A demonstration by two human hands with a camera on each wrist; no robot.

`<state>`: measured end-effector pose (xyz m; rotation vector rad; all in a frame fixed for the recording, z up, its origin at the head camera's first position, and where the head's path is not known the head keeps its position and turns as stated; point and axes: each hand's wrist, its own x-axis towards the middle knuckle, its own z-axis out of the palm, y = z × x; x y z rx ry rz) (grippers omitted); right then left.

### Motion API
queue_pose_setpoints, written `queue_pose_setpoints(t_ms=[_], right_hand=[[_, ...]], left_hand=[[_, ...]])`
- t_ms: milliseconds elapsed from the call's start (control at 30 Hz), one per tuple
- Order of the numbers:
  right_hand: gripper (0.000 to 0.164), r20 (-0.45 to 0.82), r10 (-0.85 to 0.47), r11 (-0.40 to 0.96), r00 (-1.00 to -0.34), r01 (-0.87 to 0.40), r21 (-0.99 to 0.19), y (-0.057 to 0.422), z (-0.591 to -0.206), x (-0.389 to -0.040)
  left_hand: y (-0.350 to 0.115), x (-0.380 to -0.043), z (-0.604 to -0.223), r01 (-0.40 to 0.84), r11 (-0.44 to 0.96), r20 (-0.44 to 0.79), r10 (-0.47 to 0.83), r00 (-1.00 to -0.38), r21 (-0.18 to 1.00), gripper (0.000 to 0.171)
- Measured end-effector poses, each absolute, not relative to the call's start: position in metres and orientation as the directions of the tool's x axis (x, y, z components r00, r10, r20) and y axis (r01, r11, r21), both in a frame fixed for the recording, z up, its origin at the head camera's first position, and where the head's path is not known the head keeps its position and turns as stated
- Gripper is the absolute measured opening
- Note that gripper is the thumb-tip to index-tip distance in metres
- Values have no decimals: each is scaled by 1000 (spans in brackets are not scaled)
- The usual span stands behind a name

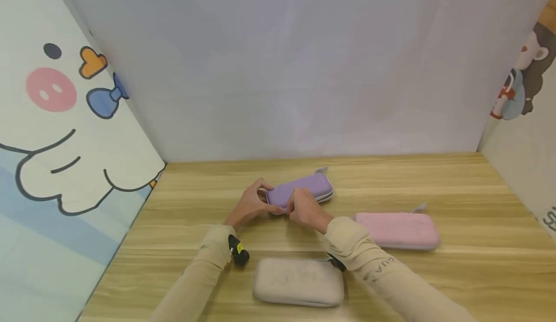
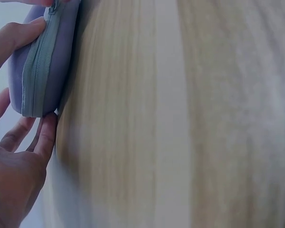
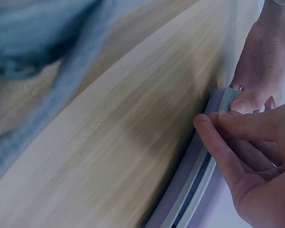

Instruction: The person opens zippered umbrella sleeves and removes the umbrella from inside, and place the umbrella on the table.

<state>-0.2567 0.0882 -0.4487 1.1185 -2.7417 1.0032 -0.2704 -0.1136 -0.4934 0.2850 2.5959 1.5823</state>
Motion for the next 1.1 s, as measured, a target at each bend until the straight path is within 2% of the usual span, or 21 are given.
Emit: queue_pose_setpoints(t_ms=[200, 500, 733, 967, 1100], right_hand=[[15, 274, -640, 520, -718, -667, -533, 89, -450, -258], [17, 281, -635, 515, -720, -665, -541, 88, -451, -258], [17, 309, -645, 515, -699, -696, -500, 84, -451, -257], [18, 280, -644, 528, -712, -679, -510, 84, -450, -257], [21, 300, -663, 508, -686, -706, -493, 83, -452, -257]], left_hand=[[-111, -271, -495, 132, 460, 47, 191, -980, 878, 62], [-108, -270, -495, 154, 481, 87, 159, -983, 863, 61], [-105, -271, -492, 169, 510, 107, 150, -983, 844, 59], [-102, -269, -488, 168, 524, 104, 148, -983, 835, 58], [-97, -270, -488, 152, 538, 103, 120, -987, 829, 57]])
